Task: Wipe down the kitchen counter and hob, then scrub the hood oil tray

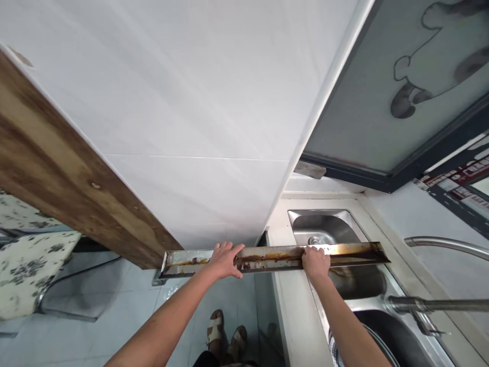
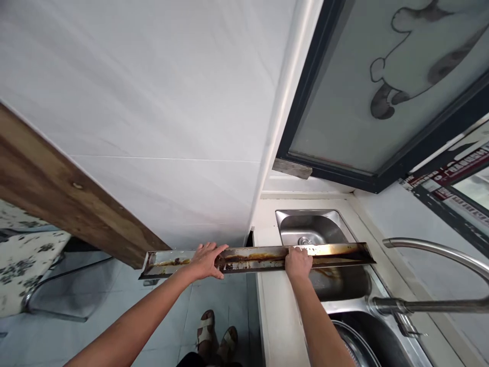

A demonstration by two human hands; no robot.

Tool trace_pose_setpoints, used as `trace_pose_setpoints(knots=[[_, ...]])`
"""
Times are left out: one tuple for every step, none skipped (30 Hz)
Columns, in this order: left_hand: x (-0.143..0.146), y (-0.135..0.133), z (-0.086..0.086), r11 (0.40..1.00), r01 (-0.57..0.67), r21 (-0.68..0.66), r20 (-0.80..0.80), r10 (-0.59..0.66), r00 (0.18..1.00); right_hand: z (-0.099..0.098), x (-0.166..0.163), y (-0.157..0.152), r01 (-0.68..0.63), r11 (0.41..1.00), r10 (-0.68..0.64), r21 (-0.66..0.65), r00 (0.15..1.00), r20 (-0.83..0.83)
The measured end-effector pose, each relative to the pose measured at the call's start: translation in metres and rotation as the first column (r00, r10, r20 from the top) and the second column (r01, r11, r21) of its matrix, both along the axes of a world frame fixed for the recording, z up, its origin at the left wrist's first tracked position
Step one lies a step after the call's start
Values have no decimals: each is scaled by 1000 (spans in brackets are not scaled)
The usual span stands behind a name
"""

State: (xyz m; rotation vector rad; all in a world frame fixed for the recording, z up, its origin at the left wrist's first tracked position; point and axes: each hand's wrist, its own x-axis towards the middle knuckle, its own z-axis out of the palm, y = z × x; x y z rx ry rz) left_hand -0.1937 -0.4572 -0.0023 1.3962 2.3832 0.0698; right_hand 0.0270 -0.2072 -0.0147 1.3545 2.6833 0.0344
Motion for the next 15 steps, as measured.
trace_pose_setpoints(knots=[[1, -1, -1, 1000, -6, 6, 5, 6, 1000, 1, -4, -8, -19, 1000, 19, 6, 1000, 1], [2, -1, -2, 1000, -12, 12, 8, 12, 1000, 1, -7, -13, -44, 999, 44, 10, 999, 2], [2, -2, -3, 1000, -21, 15, 9, 21, 1000, 0, -8, -16, -68, 998, 68, 15, 998, 3], [3, -2, -4, 999, -30, 16, 9, 30, 1000, -1, -6, -14, -84, 996, 84, 23, 996, 4], [3, -3, -4, 999, -30, 17, 10, 30, 1000, -1, -3, -8, -85, 996, 85, 34, 996, 4], [2, -2, -4, 1000, -23, 20, 11, 23, 1000, -1, 3, 1, -71, 996, 71, 47, 997, 3], [2, -2, -4, 1000, -15, 20, 10, 15, 1000, 0, 11, 12, -39, 997, 39, 59, 999, 2], [1, -1, -3, 1000, -6, 18, 7, 6, 1000, 1, 19, 24, 4, 998, -5, 67, 1000, 2], [1, -1, -2, 1000, 1, 13, 2, -1, 1000, 2, 27, 35, 50, 996, -51, 69, 999, 2], [1, 0, 0, 1000, 4, 5, -3, -4, 1000, 2, 33, 43, 90, 994, -90, 68, 996, 1], [2, 1, 1, 1000, 3, -5, -10, -4, 1000, 0, 36, 48, 116, 991, -116, 63, 993, -1], [2, 1, 2, 1000, -1, -16, -17, 0, 1000, -2, 36, 49, 125, 991, -125, 55, 992, -5], [3, 2, 2, 1000, -7, -27, -25, 6, 1000, -5, 33, 46, 115, 993, -114, 42, 993, -10], [4, 3, 3, 999, -13, -37, -33, 12, 999, -8, 29, 40, 90, 996, -89, 30, 996, -17], [5, 3, 3, 999, -19, -45, -42, 17, 999, -11, 24, 32, 58, 998, -57, 18, 998, -28]])
